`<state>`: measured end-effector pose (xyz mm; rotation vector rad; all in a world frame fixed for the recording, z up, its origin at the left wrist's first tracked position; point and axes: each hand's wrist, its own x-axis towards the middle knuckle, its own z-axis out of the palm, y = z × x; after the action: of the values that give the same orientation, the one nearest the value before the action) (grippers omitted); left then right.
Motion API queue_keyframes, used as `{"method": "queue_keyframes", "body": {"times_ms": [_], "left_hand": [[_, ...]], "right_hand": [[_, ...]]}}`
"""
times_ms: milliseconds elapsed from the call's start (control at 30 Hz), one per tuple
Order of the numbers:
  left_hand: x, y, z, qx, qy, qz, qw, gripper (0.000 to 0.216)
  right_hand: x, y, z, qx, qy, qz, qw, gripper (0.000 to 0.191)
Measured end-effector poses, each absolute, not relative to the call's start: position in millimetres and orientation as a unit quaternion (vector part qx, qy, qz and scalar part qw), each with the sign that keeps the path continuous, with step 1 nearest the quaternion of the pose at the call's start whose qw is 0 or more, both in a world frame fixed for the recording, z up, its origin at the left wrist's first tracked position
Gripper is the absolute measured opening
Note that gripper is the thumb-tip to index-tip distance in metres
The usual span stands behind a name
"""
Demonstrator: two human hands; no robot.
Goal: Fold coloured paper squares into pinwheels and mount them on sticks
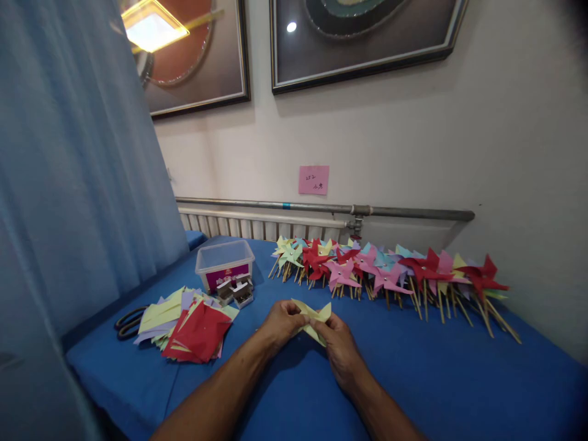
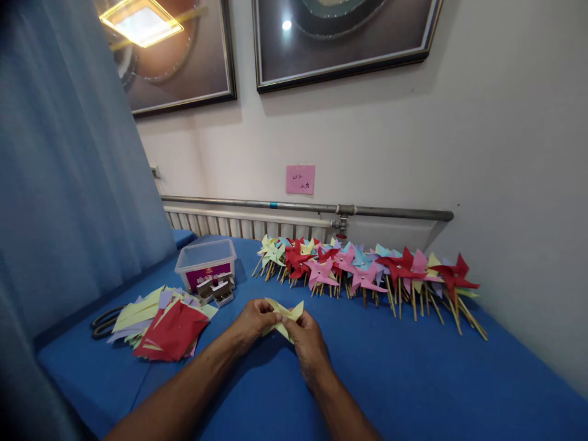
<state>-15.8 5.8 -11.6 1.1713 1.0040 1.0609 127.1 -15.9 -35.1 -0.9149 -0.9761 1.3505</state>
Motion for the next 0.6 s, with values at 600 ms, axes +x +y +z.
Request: {"method": "queue_keyframes", "body": {"times_ms": [600], "left_hand": [[-70,37,22,0.572,0.548,0.513,0.329,0.017]], "right_hand": [[128,-6,-50,-0.441,-0.398,0.547,0.59,0.035]]}}
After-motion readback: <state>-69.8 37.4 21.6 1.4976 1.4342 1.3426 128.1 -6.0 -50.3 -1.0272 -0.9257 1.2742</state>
